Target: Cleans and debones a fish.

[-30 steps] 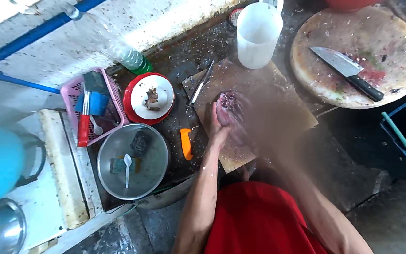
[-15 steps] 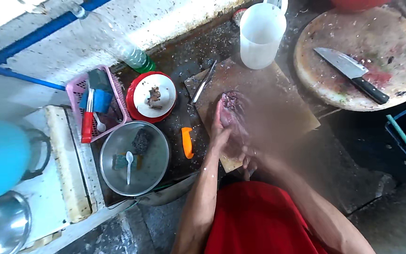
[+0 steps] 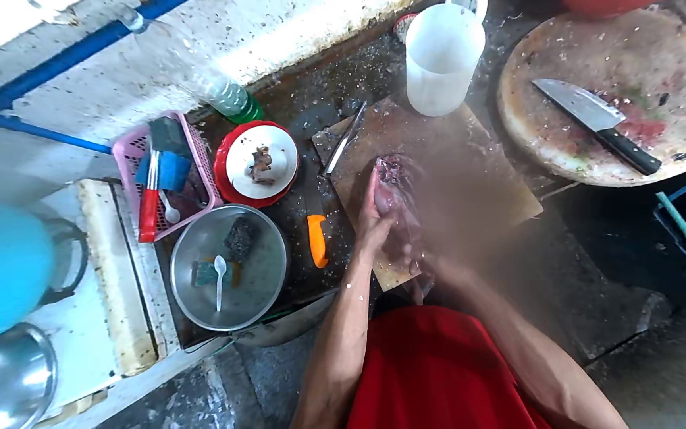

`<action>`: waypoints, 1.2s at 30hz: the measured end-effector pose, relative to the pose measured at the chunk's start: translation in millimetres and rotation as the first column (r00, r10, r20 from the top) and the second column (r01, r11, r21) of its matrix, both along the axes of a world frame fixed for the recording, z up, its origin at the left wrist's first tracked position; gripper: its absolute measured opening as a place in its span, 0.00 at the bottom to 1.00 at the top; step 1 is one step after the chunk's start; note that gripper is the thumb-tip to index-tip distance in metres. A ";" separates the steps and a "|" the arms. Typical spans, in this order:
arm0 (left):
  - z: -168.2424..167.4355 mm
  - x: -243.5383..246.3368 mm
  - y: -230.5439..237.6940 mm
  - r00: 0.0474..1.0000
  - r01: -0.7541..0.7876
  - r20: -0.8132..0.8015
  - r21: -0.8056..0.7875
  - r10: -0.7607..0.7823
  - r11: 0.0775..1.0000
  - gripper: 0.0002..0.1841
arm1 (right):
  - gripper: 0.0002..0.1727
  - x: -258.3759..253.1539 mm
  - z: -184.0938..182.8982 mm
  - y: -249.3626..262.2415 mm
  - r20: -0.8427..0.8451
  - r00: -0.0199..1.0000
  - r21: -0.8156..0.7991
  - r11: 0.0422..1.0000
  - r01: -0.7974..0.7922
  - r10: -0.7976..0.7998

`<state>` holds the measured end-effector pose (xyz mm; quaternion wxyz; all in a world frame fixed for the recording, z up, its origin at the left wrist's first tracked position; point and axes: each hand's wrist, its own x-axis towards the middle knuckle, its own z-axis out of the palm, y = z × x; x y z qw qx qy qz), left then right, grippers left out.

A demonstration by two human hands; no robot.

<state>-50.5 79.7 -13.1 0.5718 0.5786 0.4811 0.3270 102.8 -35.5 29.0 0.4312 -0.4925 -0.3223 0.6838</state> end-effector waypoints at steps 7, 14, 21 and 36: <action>-2.6 -1.4 -3.4 0.994 -0.107 0.012 -0.139 0.110 0.985 0.56 | 0.27 7.6 17.8 -19.7 0.384 0.923 -0.016 1.000 -0.025 0.030; -0.6 0.1 -3.4 0.994 -0.110 -0.025 -0.135 0.107 0.985 0.55 | 0.29 6.3 -1.3 -1.4 0.471 0.854 -0.173 0.972 -0.156 0.221; 5.0 1.6 -6.5 0.949 -0.136 -0.300 -0.094 0.102 0.986 0.48 | 0.25 21.6 49.8 -13.4 0.336 0.913 0.312 0.942 0.124 -0.232; 67.5 26.1 -44.1 0.981 0.158 -0.107 -0.022 -0.160 0.987 0.14 | 0.33 61.8 10.0 -55.2 -0.573 0.798 0.144 0.935 0.323 -0.187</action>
